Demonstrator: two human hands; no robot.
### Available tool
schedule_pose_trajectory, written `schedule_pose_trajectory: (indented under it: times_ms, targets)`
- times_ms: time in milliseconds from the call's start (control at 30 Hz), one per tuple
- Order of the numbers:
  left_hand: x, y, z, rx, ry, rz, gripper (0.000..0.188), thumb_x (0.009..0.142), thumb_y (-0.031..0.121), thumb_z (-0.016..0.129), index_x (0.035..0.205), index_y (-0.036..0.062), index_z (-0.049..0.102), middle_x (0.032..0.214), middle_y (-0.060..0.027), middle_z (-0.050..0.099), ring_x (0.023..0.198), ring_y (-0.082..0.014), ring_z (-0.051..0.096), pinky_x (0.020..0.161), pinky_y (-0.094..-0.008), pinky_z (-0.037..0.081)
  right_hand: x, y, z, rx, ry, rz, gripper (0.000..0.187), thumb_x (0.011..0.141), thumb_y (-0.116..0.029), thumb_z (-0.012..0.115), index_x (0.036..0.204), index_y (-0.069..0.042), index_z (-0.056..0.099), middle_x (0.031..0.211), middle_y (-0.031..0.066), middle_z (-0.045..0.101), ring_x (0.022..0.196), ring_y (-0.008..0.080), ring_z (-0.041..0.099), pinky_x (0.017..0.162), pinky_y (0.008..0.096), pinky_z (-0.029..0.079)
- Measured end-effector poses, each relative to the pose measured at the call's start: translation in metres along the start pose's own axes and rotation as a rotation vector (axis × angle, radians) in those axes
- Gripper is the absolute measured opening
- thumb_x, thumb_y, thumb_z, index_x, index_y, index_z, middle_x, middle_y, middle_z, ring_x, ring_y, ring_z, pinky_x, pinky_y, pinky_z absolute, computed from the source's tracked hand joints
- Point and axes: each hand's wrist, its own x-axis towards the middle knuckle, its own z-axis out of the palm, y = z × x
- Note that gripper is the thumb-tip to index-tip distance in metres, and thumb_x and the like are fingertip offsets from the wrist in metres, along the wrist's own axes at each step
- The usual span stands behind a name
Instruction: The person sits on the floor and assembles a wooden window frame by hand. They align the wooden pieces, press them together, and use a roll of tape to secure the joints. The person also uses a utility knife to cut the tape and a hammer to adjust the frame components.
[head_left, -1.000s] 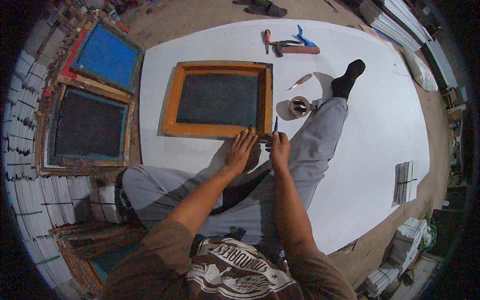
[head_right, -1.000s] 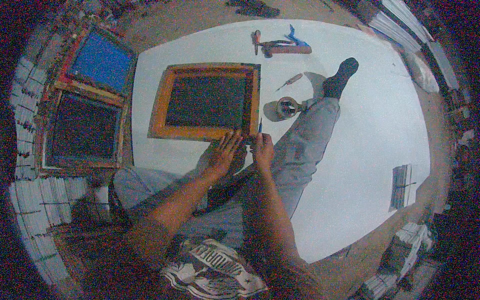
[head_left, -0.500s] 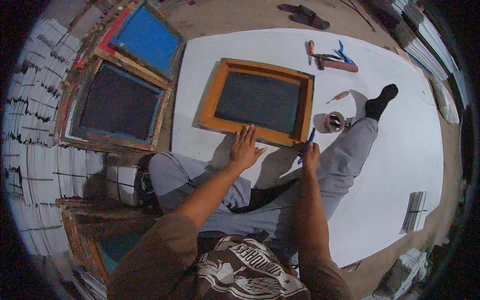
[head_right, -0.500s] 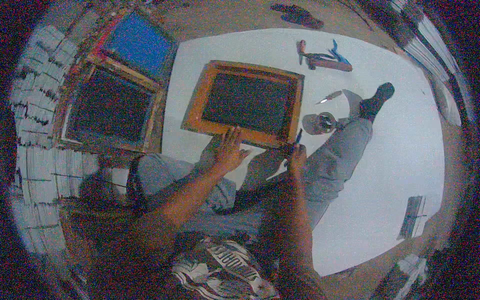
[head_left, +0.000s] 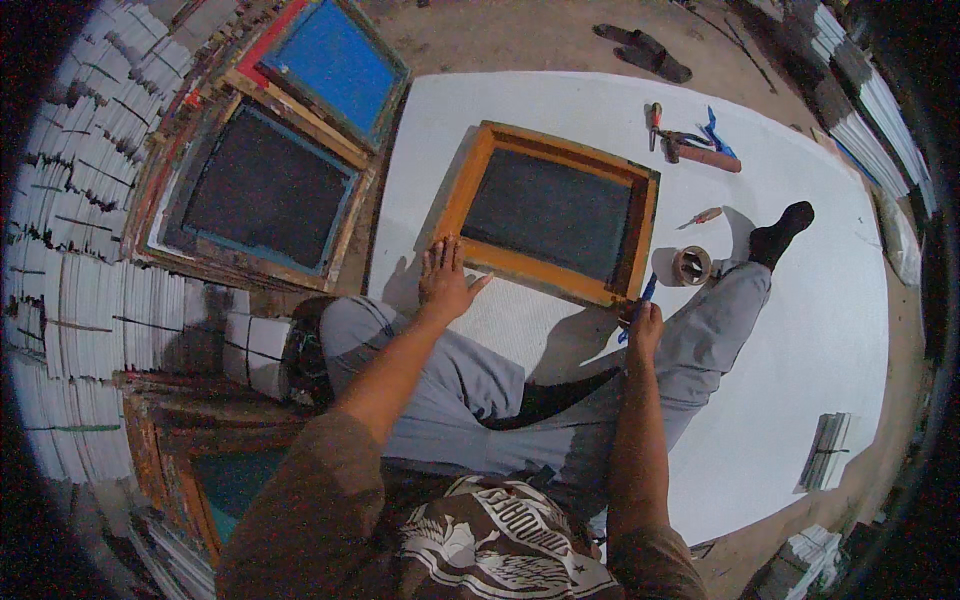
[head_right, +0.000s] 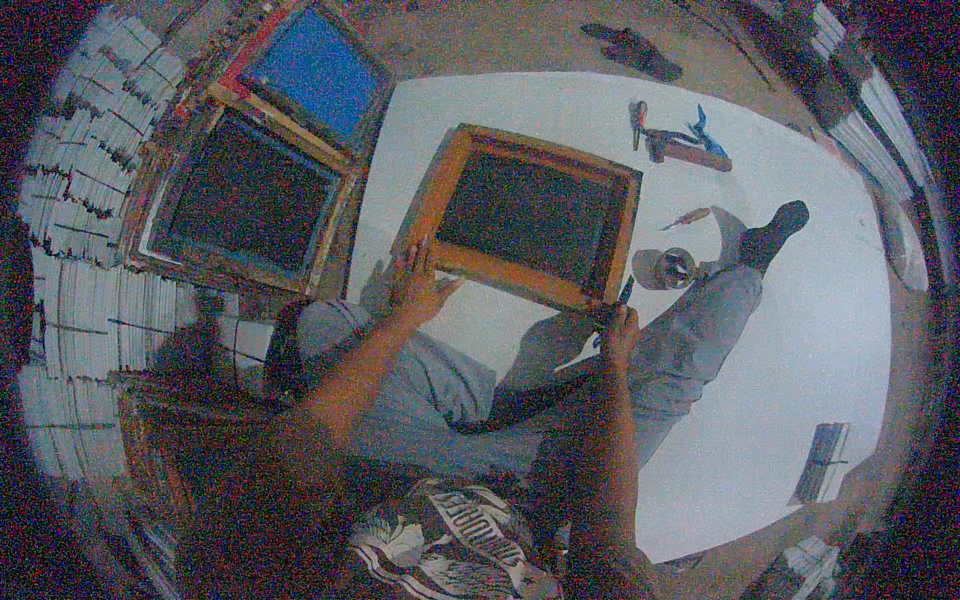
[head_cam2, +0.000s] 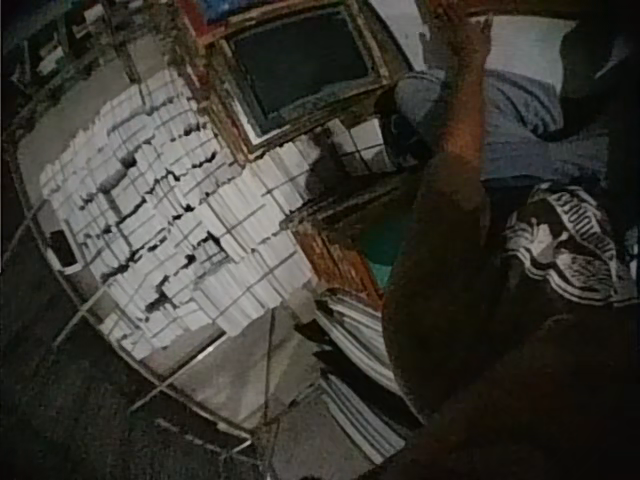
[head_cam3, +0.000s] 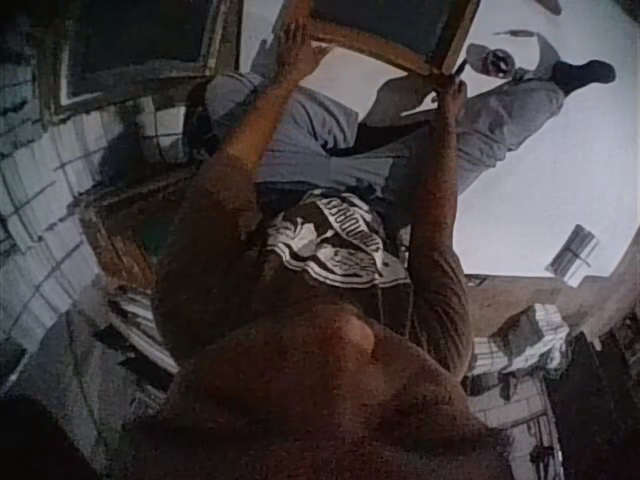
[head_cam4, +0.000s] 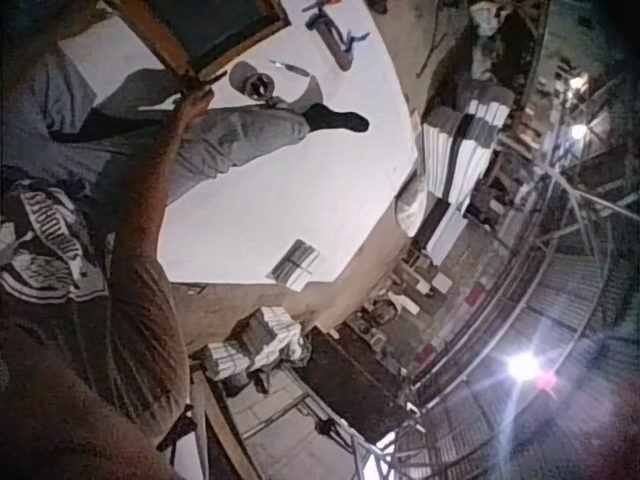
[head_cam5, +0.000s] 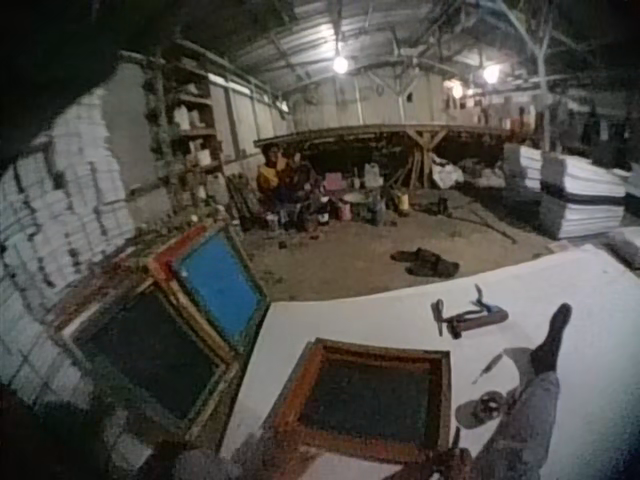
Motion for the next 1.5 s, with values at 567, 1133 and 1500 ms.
schedule_pose_trajectory:
  times_ms: [567, 1133, 1500]
  targets:
    - [0.083, -0.051, -0.040, 0.241, -0.162, 0.291, 0.111, 0.074, 0.091, 0.044, 0.140, 0.0031, 0.054, 0.161, -0.0213, 0.023, 0.152, -0.0407, 0.000, 0.117, -0.0636, -0.008, -0.016, -0.026, 0.005, 0.056, -0.028, 0.090, 0.035, 0.107, -0.032, 0.043, 0.110, 0.001, 0.053, 0.092, 0.0129, 0.067, 0.076, 0.0212, 0.068, 0.066, 0.0357, 0.057]
    - [0.056, -0.007, -0.052, 0.121, -0.017, 0.346, 0.095, 0.075, 0.085, 0.051, 0.109, -0.0009, 0.074, 0.147, -0.0250, 0.044, 0.146, -0.0435, 0.021, 0.120, -0.0603, 0.001, 0.023, -0.075, -0.032, -0.758, 0.173, -0.020, 0.024, 0.090, -0.020, 0.066, 0.105, -0.001, 0.063, 0.095, 0.0214, 0.069, 0.089, 0.0425, 0.066, 0.075, 0.0488, 0.051]
    - [0.053, -0.029, -0.033, 0.161, 0.015, 0.466, 0.089, 0.081, 0.077, 0.052, 0.110, -0.0052, 0.070, 0.126, -0.0255, 0.061, 0.139, -0.0392, 0.037, 0.121, -0.0578, 0.002, -0.003, -0.095, 0.041, -0.818, -0.193, -0.627, 0.036, 0.091, -0.037, 0.065, 0.092, -0.001, 0.063, 0.089, 0.0213, 0.064, 0.087, 0.0421, 0.062, 0.077, 0.0502, 0.049]
